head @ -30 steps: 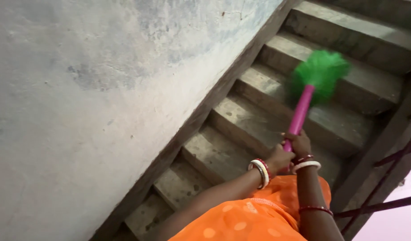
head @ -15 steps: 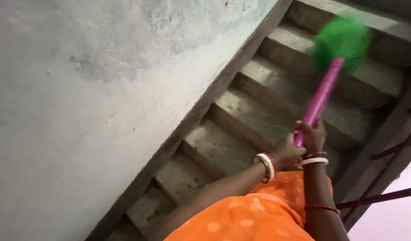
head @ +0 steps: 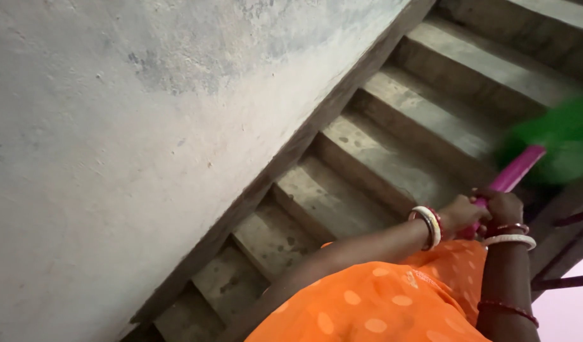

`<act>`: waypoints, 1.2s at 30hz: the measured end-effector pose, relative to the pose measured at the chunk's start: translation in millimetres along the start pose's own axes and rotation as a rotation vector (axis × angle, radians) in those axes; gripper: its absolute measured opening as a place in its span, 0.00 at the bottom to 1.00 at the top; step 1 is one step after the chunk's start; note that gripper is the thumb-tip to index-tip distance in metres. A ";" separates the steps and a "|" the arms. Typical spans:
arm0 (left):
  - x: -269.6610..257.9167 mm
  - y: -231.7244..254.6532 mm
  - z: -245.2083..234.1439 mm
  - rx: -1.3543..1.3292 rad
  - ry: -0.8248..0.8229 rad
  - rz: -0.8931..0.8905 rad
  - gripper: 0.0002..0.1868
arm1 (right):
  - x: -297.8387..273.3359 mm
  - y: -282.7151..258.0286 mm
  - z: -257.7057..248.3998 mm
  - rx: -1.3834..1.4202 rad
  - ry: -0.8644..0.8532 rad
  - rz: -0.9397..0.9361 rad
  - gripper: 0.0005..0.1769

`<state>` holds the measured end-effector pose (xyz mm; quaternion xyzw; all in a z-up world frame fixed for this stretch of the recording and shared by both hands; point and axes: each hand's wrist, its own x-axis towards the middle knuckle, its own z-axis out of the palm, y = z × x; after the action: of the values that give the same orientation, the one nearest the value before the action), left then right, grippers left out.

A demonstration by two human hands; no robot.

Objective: The person cleans a staircase by sweeping each step with a duster, moving from the top toward the bottom.

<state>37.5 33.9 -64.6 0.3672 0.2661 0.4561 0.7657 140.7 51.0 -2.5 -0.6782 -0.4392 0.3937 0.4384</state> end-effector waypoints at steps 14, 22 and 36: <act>-20.0 -0.3 -43.1 0.028 0.192 0.142 0.12 | 33.7 17.5 64.4 -0.419 -0.194 -0.539 0.11; -77.0 53.4 -34.8 0.390 0.375 0.188 0.15 | -1.0 -11.5 100.3 0.127 -0.348 -0.251 0.21; -16.1 80.5 19.9 0.378 0.159 0.158 0.25 | 30.9 -40.0 26.6 0.000 -0.081 -0.412 0.16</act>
<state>4.7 38.5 13.1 0.4869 0.3770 0.4841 0.6217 115.7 95.9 22.4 -0.5578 -0.5859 0.3227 0.4914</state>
